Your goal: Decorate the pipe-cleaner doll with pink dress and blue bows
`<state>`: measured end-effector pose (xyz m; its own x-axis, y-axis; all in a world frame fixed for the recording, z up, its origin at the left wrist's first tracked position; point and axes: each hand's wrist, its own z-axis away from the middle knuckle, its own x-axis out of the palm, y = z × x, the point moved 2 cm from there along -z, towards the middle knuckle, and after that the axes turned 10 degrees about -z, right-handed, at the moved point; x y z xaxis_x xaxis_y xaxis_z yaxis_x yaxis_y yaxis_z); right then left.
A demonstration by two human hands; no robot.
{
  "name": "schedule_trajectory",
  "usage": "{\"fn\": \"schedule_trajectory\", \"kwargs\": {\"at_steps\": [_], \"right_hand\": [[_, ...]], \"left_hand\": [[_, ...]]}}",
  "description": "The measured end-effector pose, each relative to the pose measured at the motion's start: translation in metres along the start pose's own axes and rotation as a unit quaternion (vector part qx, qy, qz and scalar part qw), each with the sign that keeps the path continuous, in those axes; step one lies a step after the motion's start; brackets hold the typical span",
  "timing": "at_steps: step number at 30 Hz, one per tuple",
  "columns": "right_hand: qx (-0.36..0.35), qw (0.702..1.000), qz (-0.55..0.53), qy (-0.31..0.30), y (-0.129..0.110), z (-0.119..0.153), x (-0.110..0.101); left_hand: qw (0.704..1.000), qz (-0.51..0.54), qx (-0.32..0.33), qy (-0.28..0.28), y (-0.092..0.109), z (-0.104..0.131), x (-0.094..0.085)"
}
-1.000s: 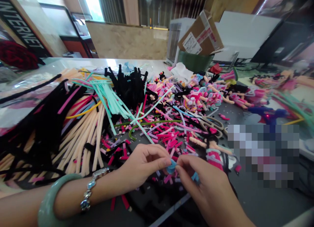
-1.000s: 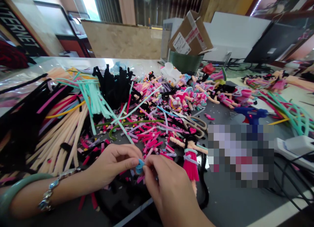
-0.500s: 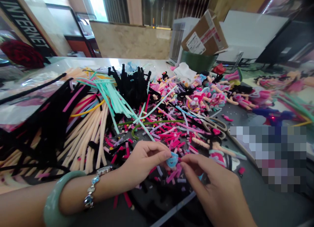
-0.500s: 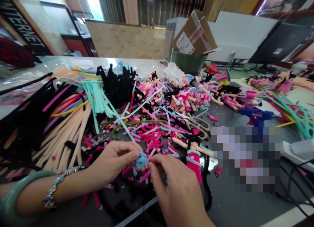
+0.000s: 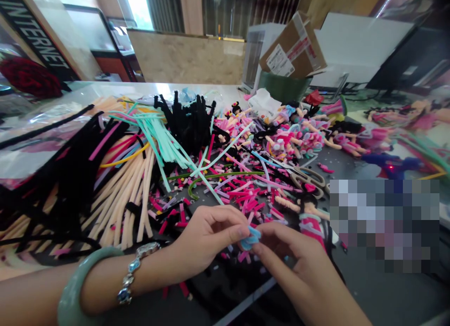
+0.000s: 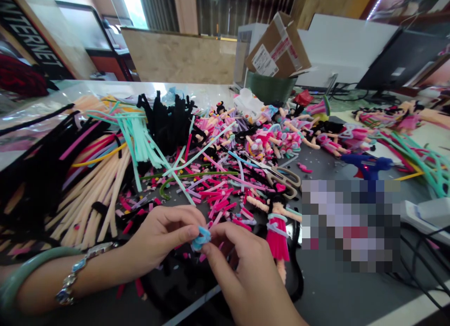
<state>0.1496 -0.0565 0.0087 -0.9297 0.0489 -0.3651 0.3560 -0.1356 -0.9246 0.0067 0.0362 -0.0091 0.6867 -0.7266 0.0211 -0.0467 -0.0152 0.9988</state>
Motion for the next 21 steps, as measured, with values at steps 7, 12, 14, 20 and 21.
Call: {"fn": "schedule_trajectory", "kwargs": {"at_steps": [7, 12, 14, 20, 21], "right_hand": [[0.011, 0.997, -0.08, -0.019, -0.0075, -0.0046, -0.0033], [-0.041, 0.998, -0.049, 0.03, -0.0074, -0.0031, -0.0075], [-0.099, 0.992, -0.019, 0.07, -0.0093, -0.0009, -0.0091], [-0.157, 0.983, 0.04, 0.083, -0.0114, 0.0028, -0.006], [-0.157, 0.983, 0.039, 0.086, -0.0112, 0.0027, -0.0055]], "left_hand": [[1.0, 0.011, -0.004, -0.002, 0.0002, -0.0012, 0.0002], [0.999, 0.015, -0.014, 0.026, 0.0016, -0.0023, -0.0013], [0.999, 0.015, -0.023, 0.019, 0.0006, -0.0018, -0.0012], [1.0, -0.009, -0.02, 0.011, -0.0014, 0.0012, -0.0005], [1.0, -0.013, -0.018, 0.008, -0.0013, 0.0017, -0.0003]]}}
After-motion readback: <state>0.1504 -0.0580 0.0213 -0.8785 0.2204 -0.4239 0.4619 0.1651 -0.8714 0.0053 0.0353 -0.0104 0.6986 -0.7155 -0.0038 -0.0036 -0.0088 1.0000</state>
